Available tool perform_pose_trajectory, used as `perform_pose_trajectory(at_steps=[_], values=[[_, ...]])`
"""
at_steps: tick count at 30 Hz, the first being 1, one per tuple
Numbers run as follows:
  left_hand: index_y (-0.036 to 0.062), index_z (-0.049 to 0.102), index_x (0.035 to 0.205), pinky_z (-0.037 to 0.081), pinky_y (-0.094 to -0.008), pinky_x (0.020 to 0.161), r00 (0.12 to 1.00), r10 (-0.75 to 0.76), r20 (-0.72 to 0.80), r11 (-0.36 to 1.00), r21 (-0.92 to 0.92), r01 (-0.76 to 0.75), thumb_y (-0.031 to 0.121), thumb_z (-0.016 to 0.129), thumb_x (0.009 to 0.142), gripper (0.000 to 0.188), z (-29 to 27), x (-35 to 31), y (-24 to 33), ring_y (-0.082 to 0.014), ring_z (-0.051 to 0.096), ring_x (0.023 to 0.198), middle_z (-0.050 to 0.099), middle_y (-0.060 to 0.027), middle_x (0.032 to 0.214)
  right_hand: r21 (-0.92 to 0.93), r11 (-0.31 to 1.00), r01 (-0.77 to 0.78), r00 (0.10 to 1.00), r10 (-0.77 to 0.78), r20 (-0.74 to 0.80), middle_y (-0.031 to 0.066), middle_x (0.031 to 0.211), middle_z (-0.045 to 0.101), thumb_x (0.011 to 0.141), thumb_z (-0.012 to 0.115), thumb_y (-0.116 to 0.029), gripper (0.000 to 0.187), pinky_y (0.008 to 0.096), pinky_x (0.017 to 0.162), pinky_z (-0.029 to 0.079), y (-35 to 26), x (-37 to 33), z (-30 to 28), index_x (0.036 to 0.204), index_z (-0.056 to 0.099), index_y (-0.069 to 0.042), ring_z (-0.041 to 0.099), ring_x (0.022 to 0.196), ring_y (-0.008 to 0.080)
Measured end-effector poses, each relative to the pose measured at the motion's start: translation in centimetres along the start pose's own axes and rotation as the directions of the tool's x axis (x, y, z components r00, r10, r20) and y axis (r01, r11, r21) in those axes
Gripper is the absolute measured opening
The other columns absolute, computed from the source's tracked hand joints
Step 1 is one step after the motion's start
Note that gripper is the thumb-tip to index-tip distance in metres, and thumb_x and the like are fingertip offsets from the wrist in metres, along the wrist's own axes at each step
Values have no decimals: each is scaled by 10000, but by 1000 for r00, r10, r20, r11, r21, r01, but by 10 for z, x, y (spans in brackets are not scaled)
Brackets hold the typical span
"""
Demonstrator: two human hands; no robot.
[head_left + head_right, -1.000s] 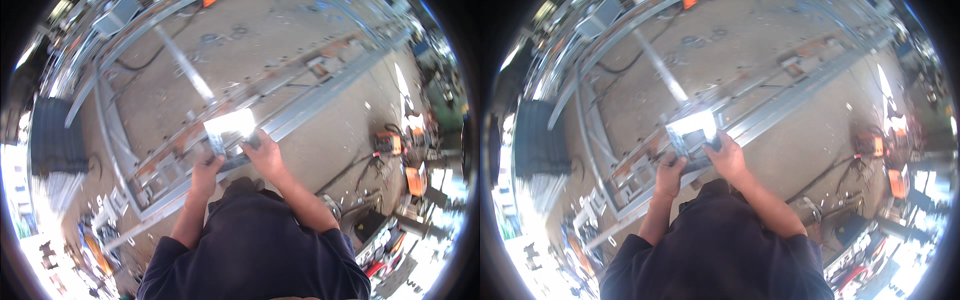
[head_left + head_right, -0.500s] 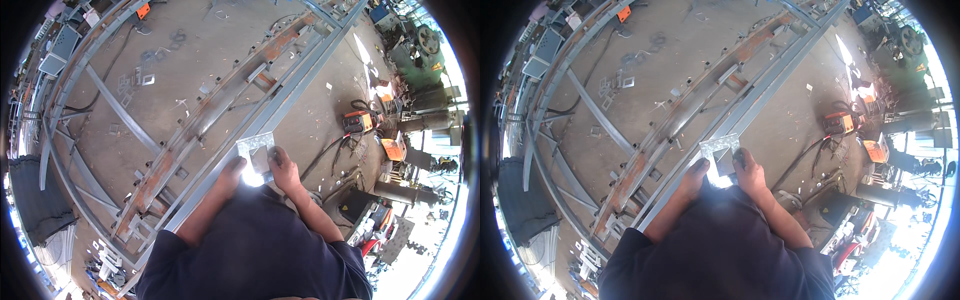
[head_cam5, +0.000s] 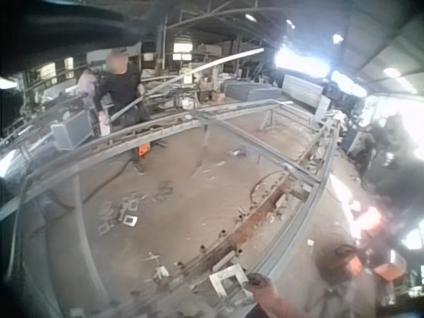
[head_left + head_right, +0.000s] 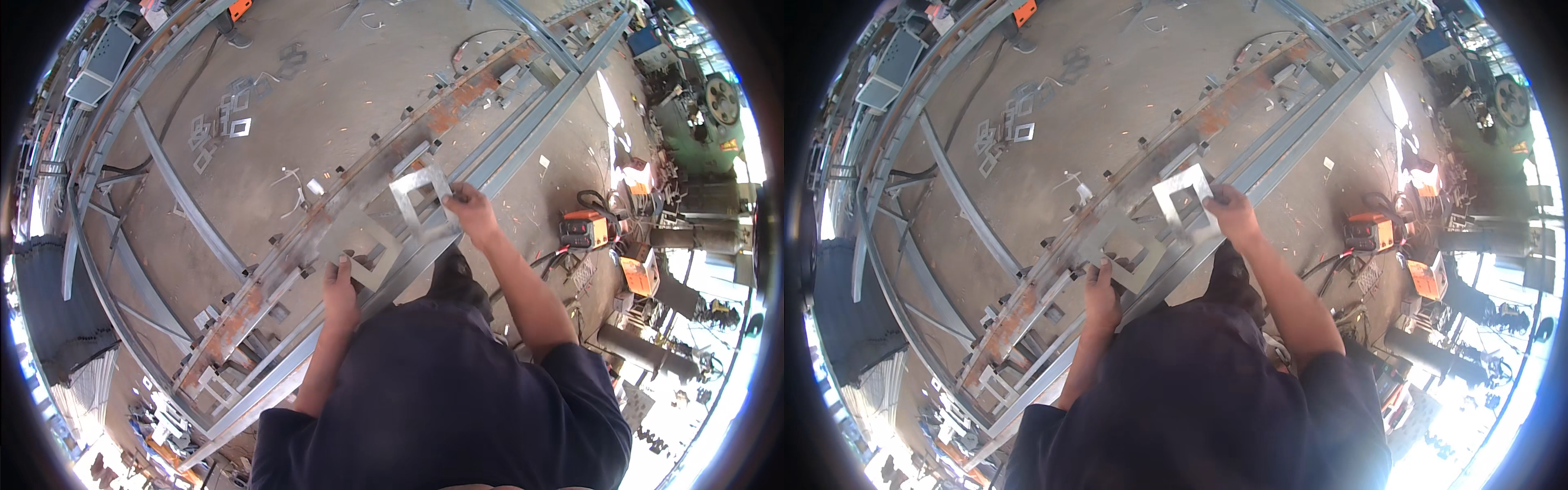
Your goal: The person assembles a metal frame by hand, placing long metal bars onto a jig and inserting square metal brackets into slots along the frame. The person repeatedly positions bars and brackets, adjusting them to fit the jig structure.
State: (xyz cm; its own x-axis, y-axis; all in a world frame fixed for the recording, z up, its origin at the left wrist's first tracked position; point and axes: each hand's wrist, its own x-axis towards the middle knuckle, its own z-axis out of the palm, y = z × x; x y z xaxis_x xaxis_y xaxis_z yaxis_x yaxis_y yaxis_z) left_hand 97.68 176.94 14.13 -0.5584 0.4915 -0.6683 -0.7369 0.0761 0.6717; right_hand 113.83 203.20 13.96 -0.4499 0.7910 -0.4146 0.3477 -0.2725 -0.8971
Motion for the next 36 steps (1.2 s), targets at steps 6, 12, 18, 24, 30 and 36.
perform_pose_trajectory(at_steps=[6, 12, 18, 24, 30, 36], values=[[26, 558, 1293, 560, -423, 943, 997, 41, -72, 999, 6, -40, 273, 527, 1110, 309, 73, 8, -17, -275, 693, 1000, 689, -142, 1081, -53, 999, 2, 997, -7, -77, 32, 1047, 714, 968, 726, -155, 376, 274, 869, 501, -35, 147, -114, 1311, 686, -4, 635, 972, 115], [30, 563, 1264, 562, -410, 875, 985, -49, -167, 999, -30, 44, 278, 500, 1119, 295, 190, 37, -62, -268, 687, 931, 685, -137, 1028, -354, 922, 157, 963, -223, -152, 157, 1211, 759, 960, 656, -291, 426, 379, 969, 535, -35, 346, -301, 1340, 709, -106, 715, 1121, 281], [47, 575, 1256, 588, -423, 859, 971, -107, -213, 993, -61, 96, 259, 516, 1112, 263, 302, 45, -72, -274, 707, 906, 691, -133, 1019, -739, 664, 115, 974, -221, -46, 167, 1283, 713, 958, 638, -290, 445, 488, 1025, 526, -52, 453, -339, 1380, 650, -150, 665, 1203, 367], [26, 564, 1283, 569, -397, 893, 958, -104, -268, 995, -32, 99, 274, 523, 1109, 306, 368, 56, -62, -244, 684, 957, 681, -126, 1046, -914, 361, 186, 906, -424, 17, 123, 1280, 636, 910, 740, -257, 666, 488, 1052, 481, -38, 422, -329, 1525, 483, -250, 581, 1236, 354], [22, 554, 1293, 558, -419, 913, 973, -93, -212, 996, -11, 93, 277, 522, 1109, 316, 413, 86, -48, -254, 676, 976, 663, -128, 1052, -871, 444, 210, 892, -452, -16, 74, 1231, 630, 865, 759, -236, 678, 478, 1029, 476, -16, 421, -349, 1495, 510, -251, 585, 1192, 311], [37, 569, 1271, 570, -420, 884, 999, -42, 17, 997, 66, 41, 288, 526, 1108, 302, 459, 143, -41, -261, 692, 938, 671, -121, 1036, -838, 505, 209, 883, -465, -60, 96, 1275, 626, 845, 773, -242, 639, 489, 1038, 468, -22, 416, -354, 1447, 562, -215, 578, 1214, 336]])
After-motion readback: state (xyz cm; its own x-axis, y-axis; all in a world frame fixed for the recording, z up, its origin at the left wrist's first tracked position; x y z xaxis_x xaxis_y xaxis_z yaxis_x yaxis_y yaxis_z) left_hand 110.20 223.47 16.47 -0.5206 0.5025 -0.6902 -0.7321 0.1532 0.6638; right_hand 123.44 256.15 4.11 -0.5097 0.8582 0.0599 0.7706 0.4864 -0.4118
